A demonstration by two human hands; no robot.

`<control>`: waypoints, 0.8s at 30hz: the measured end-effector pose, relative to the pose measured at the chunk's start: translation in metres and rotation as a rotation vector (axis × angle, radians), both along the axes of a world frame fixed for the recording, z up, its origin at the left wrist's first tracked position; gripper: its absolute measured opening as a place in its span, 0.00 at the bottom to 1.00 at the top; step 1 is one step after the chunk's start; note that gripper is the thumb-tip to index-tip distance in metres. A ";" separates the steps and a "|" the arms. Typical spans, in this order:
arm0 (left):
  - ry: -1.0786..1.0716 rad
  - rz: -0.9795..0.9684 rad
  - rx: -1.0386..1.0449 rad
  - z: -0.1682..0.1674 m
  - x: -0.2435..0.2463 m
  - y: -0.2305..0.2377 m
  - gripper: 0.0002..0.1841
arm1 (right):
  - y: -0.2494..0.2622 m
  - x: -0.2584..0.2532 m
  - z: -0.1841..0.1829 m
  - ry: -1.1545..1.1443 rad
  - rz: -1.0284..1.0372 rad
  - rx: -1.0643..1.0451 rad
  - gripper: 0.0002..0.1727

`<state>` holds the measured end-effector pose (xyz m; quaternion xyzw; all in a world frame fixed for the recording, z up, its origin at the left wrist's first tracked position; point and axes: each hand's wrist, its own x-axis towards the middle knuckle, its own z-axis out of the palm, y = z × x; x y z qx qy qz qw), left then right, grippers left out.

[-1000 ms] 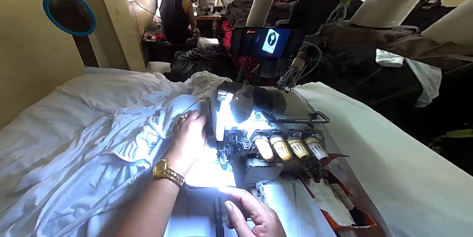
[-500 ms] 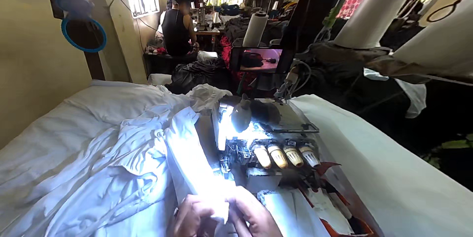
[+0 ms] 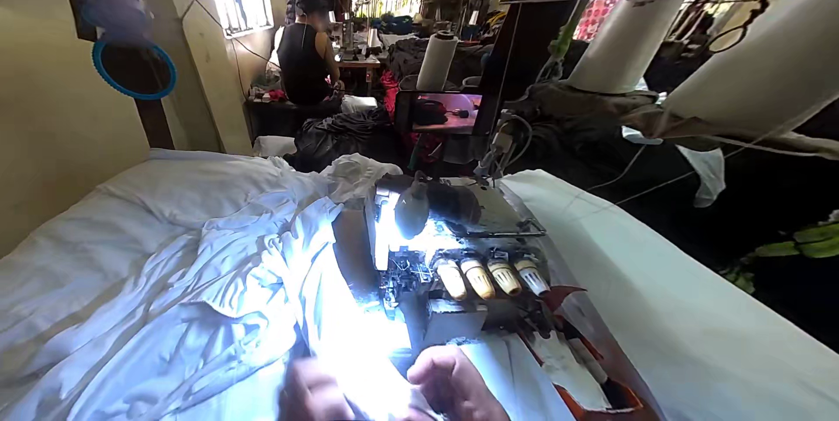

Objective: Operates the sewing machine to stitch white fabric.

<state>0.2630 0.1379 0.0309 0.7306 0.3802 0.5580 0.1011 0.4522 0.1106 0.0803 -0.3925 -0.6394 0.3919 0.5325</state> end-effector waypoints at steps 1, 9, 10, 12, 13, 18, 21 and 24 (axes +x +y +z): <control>-0.014 -0.080 -0.010 -0.004 0.005 -0.013 0.19 | 0.002 -0.008 0.001 0.022 -0.013 0.016 0.17; -0.287 -0.156 -0.236 0.023 0.006 -0.009 0.05 | 0.007 -0.014 0.002 -0.056 -0.054 -0.044 0.22; -0.252 -0.096 -0.194 0.035 0.004 -0.004 0.05 | 0.006 -0.010 0.000 -0.060 -0.030 -0.071 0.21; 0.003 0.073 -0.049 0.051 0.002 0.017 0.08 | 0.002 -0.008 -0.007 -0.052 -0.012 -0.113 0.20; 0.160 0.157 0.026 0.053 0.002 0.032 0.10 | 0.001 -0.008 -0.012 -0.043 -0.025 -0.127 0.19; 0.581 0.115 -0.326 0.052 0.022 0.081 0.11 | 0.004 -0.008 -0.031 -0.204 -0.174 -0.106 0.18; 0.671 0.101 -0.499 0.058 0.034 0.101 0.13 | 0.011 -0.003 -0.035 -0.375 -0.247 -0.067 0.20; 0.679 0.171 -0.446 0.056 0.039 0.110 0.11 | 0.016 -0.004 -0.037 -0.414 -0.293 -0.066 0.21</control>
